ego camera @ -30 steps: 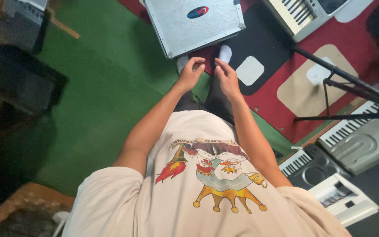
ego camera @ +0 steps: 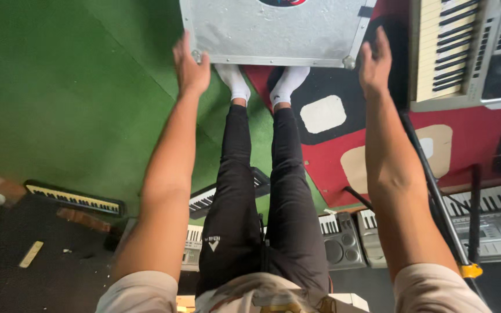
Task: The person places a black tube into a padded carrying case, closes and latches a series of equipment cases, and then picks up and carries a silver case across a room filled with musical keyboards.
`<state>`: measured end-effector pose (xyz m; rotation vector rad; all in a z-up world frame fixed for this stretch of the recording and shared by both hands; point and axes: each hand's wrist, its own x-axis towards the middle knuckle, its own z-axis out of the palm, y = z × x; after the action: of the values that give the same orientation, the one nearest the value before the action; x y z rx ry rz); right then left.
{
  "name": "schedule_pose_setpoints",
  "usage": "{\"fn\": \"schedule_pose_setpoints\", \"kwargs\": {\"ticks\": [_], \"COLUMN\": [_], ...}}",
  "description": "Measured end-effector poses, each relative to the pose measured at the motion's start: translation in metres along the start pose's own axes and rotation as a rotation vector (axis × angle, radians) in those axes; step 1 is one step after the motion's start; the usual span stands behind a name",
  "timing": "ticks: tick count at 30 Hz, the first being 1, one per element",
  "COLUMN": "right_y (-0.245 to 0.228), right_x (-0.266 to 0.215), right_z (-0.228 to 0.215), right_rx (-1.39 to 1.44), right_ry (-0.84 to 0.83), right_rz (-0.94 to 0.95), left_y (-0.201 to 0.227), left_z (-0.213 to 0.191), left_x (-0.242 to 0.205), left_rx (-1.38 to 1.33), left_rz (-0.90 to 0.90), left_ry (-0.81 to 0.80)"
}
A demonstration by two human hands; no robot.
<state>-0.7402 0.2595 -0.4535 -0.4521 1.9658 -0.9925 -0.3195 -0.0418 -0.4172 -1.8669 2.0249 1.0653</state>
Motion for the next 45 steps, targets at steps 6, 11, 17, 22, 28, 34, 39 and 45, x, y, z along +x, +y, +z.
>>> {"fn": "schedule_pose_setpoints", "kwargs": {"ticks": [6, 11, 17, 22, 28, 34, 39, 45], "right_y": [0.06, 0.076, 0.065, 0.032, -0.013, -0.061, -0.111, -0.194], "right_x": [0.067, 0.089, 0.081, 0.067, 0.048, -0.017, -0.093, -0.177], "right_z": [0.016, 0.024, 0.025, 0.022, -0.001, -0.035, -0.062, -0.099], "right_rx": [0.146, 0.238, 0.32, 0.268, 0.192, -0.006, -0.03, -0.076], "right_ry": [0.038, 0.013, -0.079, -0.076, 0.0, 0.08, 0.1, 0.169], "right_rz": [0.104, 0.187, 0.16, 0.194, 0.119, -0.006, -0.039, 0.042], "left_y": [-0.057, -0.09, -0.092, -0.075, -0.035, 0.013, 0.04, 0.055], "left_z": [0.034, 0.064, 0.075, 0.048, -0.006, -0.067, -0.118, -0.175], "left_x": [0.094, 0.135, 0.127, 0.106, 0.083, 0.005, -0.081, -0.183], "left_rx": [-0.208, -0.464, -0.576, -0.65, -0.487, -0.404, -0.517, -0.444], "left_rz": [-0.213, -0.251, -0.113, -0.224, -0.224, -0.085, -0.098, 0.018], "left_ry": [0.014, -0.068, -0.146, -0.197, -0.195, -0.143, -0.157, -0.149]}}
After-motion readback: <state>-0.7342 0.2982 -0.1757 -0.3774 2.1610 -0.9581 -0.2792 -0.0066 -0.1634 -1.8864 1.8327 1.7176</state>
